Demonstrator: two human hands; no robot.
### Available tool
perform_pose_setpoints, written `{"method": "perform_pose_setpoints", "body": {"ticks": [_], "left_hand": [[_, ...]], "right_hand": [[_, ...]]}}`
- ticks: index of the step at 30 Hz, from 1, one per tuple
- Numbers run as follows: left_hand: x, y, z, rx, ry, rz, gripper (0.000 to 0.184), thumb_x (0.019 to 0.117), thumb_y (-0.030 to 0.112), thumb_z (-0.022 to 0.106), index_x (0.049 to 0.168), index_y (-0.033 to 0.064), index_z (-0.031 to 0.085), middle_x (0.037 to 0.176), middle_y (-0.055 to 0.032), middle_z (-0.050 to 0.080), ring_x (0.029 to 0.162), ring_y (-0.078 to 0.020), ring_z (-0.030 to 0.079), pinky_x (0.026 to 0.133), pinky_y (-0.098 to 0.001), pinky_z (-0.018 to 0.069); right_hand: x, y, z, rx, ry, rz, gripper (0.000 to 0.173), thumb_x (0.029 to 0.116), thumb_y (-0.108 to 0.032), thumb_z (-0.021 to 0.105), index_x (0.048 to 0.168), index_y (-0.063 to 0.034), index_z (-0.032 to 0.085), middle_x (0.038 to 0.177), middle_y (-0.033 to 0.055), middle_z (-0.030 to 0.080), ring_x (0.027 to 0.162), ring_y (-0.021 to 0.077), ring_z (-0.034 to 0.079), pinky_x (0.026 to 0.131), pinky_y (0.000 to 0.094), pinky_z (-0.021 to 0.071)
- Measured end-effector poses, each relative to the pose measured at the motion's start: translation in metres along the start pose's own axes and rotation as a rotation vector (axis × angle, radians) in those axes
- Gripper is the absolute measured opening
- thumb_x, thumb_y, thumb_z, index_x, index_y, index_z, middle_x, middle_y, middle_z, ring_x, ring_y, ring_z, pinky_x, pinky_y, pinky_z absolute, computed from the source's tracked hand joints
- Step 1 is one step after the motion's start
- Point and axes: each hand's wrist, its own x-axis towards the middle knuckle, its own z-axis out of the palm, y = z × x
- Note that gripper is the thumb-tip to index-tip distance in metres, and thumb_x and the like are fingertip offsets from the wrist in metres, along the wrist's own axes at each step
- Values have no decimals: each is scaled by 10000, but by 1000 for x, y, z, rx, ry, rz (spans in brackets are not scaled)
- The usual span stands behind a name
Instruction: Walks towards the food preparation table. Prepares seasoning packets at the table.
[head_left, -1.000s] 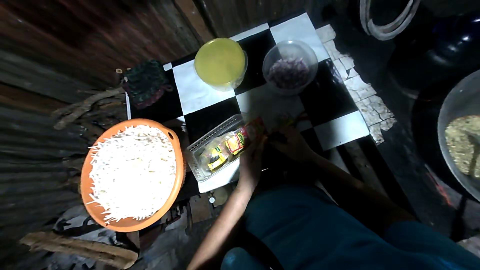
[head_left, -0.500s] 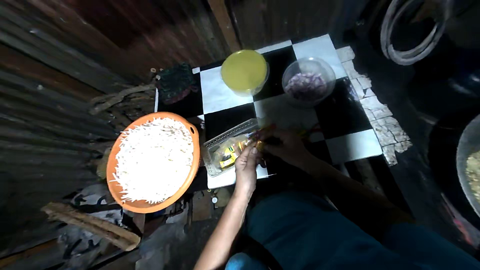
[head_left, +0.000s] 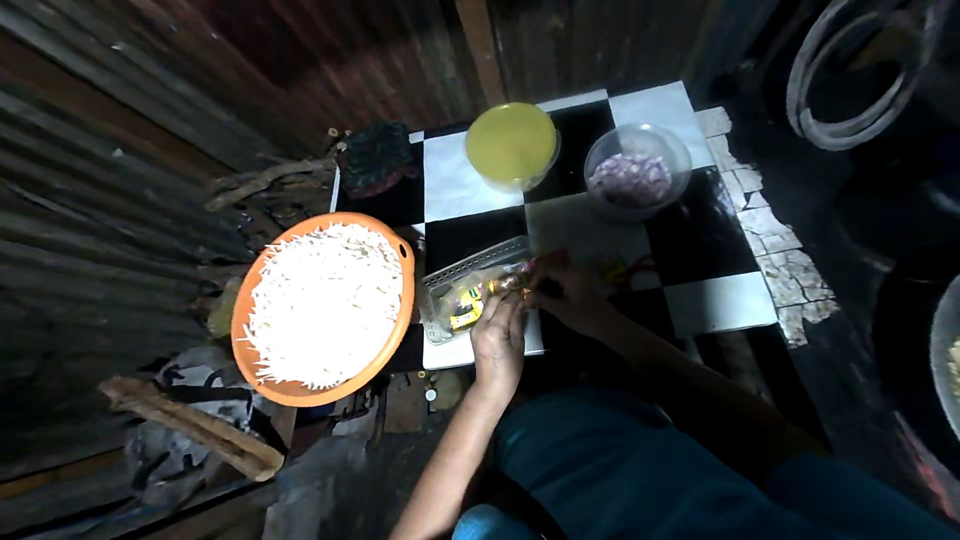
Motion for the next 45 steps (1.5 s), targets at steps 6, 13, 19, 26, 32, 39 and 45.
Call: {"method": "perform_pose_setpoints", "body": {"ticks": [6, 13, 19, 26, 32, 39, 45], "left_hand": [[8, 8, -3, -603, -36, -460, 157, 1008, 6, 543, 961, -21, 690, 785, -24, 707, 680, -79, 666, 672, -254, 580], [11, 13, -2, -888, 45, -637, 197, 1020, -16, 489, 946, -16, 671, 752, -45, 717, 688, -137, 705, 722, -317, 612], [7, 9, -2, -758, 57, -482, 171, 1010, -18, 515, 983, -40, 683, 808, -75, 746, 742, -159, 733, 764, -336, 626], [2, 8, -4, -707, 49, -453, 178, 1012, -22, 508, 998, -47, 684, 822, -69, 752, 760, -151, 741, 782, -331, 630], [-1, 4, 1, -594, 32, -312, 156, 987, -16, 558, 982, -37, 712, 861, -43, 733, 792, -109, 713, 788, -295, 615], [-5, 4, 10, -411, -6, -172, 153, 966, 12, 601, 941, -13, 750, 988, -82, 730, 925, -108, 689, 846, -271, 580], [-4, 6, 13, -434, -21, -158, 128, 934, -7, 632, 917, -3, 759, 1003, -78, 730, 941, -101, 688, 837, -260, 582]], "right_hand": [[-7, -2, -8, 20, -72, 71, 170, 1008, -127, 638, 1101, 11, 674, 934, 106, 688, 738, 130, 647, 701, 309, 573], [-11, 1, -7, 175, -14, 154, 212, 1032, -116, 595, 1193, 8, 655, 1026, 117, 681, 749, 132, 646, 684, 297, 577], [-13, 5, 5, 29, 114, -7, 250, 943, -156, 733, 1141, -9, 696, 981, 109, 700, 808, 151, 676, 755, 337, 597], [-11, 8, 6, 91, 67, -5, 224, 954, -96, 706, 1154, 1, 682, 992, 114, 703, 810, 142, 686, 755, 321, 606], [-10, 11, 5, 68, 75, -6, 217, 924, -66, 694, 1132, -3, 688, 929, 99, 698, 762, 125, 667, 711, 312, 593], [-14, 8, 4, -17, 105, -22, 200, 892, -50, 693, 1086, -4, 695, 950, 110, 686, 809, 159, 661, 748, 342, 582], [-16, 10, 3, -52, 126, -8, 229, 911, -30, 685, 1136, -10, 721, 1085, 153, 703, 945, 209, 680, 855, 371, 578]]}}
